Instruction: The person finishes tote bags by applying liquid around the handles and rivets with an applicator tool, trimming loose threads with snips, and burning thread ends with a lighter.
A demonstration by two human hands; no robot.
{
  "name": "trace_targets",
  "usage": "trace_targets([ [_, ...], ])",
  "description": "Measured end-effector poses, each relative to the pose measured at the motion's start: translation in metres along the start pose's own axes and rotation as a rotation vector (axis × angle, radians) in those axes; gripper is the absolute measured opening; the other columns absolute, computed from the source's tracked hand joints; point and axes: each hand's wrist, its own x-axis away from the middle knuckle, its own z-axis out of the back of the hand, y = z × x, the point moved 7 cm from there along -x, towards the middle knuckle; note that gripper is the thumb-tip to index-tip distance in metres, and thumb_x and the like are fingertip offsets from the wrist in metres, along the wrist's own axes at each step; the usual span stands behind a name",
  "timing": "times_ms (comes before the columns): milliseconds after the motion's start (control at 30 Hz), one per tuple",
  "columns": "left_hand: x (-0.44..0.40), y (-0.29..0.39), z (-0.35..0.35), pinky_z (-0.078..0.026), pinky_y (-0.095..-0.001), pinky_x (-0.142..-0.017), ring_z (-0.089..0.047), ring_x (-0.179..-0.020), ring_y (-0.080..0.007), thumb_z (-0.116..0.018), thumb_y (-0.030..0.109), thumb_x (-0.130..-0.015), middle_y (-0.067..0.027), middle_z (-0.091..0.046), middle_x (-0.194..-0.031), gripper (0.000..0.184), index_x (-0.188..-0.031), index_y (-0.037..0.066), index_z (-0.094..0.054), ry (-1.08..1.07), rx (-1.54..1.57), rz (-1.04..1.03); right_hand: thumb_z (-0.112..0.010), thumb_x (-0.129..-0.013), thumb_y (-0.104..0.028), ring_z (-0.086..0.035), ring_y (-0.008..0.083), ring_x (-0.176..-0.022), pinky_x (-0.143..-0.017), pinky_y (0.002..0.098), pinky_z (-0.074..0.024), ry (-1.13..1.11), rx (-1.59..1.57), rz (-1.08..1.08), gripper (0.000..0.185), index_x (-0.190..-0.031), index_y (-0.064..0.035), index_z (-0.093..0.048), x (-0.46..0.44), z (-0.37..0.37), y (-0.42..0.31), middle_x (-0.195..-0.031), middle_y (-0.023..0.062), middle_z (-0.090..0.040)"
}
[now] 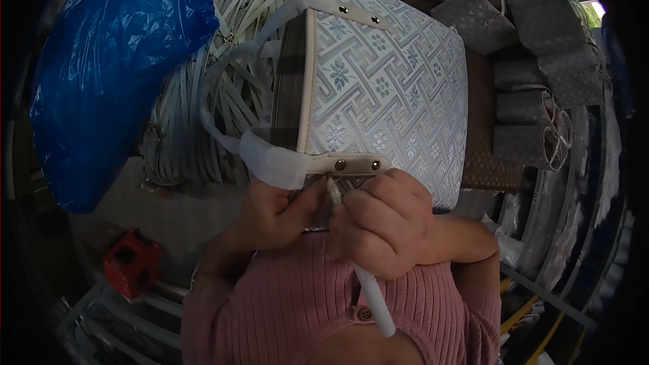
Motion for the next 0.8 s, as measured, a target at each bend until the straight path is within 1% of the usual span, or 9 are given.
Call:
trace_targets([
  [67,-0.002,0.003,0.000,-0.042,-0.0213,-0.069,-0.053,-0.083,-0.0099,-0.048,-0.001,-0.081,-0.0086,-0.058,-0.092,0.023,-0.102,-0.006,-0.052,0.016,0.083,0.011,-0.056,-0.060,0.006,-0.046,0.0144,-0.053,-0.047,0.0242,-0.0390,0.030,-0.209,-0.163,0.016,-0.065,-0.0032,-0.044,0.001,0.002,0.020,-0.066,0.0076,-0.050],
  [100,-0.003,0.003,0.001,-0.043,-0.0220,-0.070,-0.053,-0.084,-0.0102,-0.049,0.000,-0.081,-0.0086,-0.058,-0.092,0.023,-0.102,-0.006,-0.052,0.040,0.170,0.023,-0.056,-0.060,0.006,-0.046,0.0144,-0.053,-0.047,0.0242,-0.0390,0.031,-0.210,-0.164,0.016,-0.065,-0.0032,-0.044,0.000,0.007,0.023,-0.066,0.0076,-0.050],
  [133,-0.003,0.003,0.003,-0.043,-0.0220,-0.070,-0.053,-0.084,-0.0102,-0.049,0.000,-0.081,-0.0086,-0.058,-0.092,0.023,-0.102,-0.006,-0.052,0.040,0.169,0.025,-0.054,-0.065,0.006,-0.047,0.0121,-0.055,-0.049,0.0231,-0.0388,0.084,-0.634,-0.523,0.013,-0.068,-0.0022,-0.045,0.007,0.008,0.049,-0.067,0.0070,-0.051],
  [167,-0.004,0.007,0.002,-0.040,-0.0251,-0.077,-0.051,-0.091,-0.0131,-0.049,0.000,-0.078,-0.0106,-0.055,-0.100,0.030,-0.108,-0.006,-0.048,-0.003,0.056,-0.016,-0.052,-0.070,0.006,-0.047,0.0097,-0.057,-0.051,0.0220,-0.0387,0.135,-1.057,-0.882,0.010,-0.071,-0.0013,-0.045,0.021,-0.002,0.065,-0.068,0.0063,-0.052],
  [200,-0.004,0.009,0.000,-0.038,-0.0283,-0.084,-0.049,-0.099,-0.0160,-0.050,0.001,-0.075,-0.0127,-0.052,-0.108,0.038,-0.113,-0.006,-0.044,-0.045,-0.055,-0.056,-0.049,-0.076,0.003,-0.048,0.0076,-0.059,-0.051,0.0210,-0.0381,0.207,-1.194,-0.885,0.003,-0.075,0.0011,-0.046,0.025,-0.003,0.068,-0.069,0.0065,-0.053],
  [300,-0.004,0.005,-0.002,-0.036,-0.0292,-0.087,-0.048,-0.101,-0.0169,-0.051,0.002,-0.074,-0.0129,-0.051,-0.110,0.041,-0.114,-0.005,-0.042,-0.077,-0.002,-0.006,-0.051,-0.075,0.003,-0.048,0.0081,-0.059,-0.051,0.0204,-0.0376,0.181,-1.144,-0.877,0.004,-0.075,0.0016,-0.047,0.022,-0.002,0.067,-0.069,0.0073,-0.054],
  [633,-0.007,0.006,-0.001,-0.035,-0.0301,-0.089,-0.047,-0.103,-0.0175,-0.052,0.003,-0.075,-0.0129,-0.050,-0.111,0.042,-0.114,-0.006,-0.042,-0.042,-0.005,-0.001,-0.054,-0.075,0.002,-0.048,0.0089,-0.056,-0.047,0.0211,-0.0362,0.065,-0.863,-0.684,0.005,-0.074,0.0017,-0.049,0.015,0.000,0.062,-0.067,0.0073,-0.053],
  [733,-0.006,0.006,-0.001,-0.036,-0.0287,-0.087,-0.048,-0.101,-0.0167,-0.051,0.001,-0.075,-0.0124,-0.050,-0.110,0.041,-0.114,-0.005,-0.042,-0.064,-0.022,-0.044,-0.056,-0.070,0.005,-0.047,0.0115,-0.053,-0.046,0.0224,-0.0362,0.080,-0.826,-0.643,0.009,-0.071,-0.0003,-0.048,0.013,-0.004,0.057,-0.066,0.0063,-0.050],
  [800,-0.002,-0.007,0.000,-0.038,-0.0266,-0.084,-0.049,-0.099,-0.0155,-0.049,-0.001,-0.075,-0.0118,-0.051,-0.108,0.040,-0.114,-0.005,-0.041,-0.070,0.037,0.078,-0.059,-0.061,0.004,-0.047,0.0146,-0.052,-0.045,0.0241,-0.0364,0.064,-0.175,-0.171,0.015,-0.067,-0.0029,-0.048,0.005,0.001,0.024,-0.065,0.0053,-0.048],
])
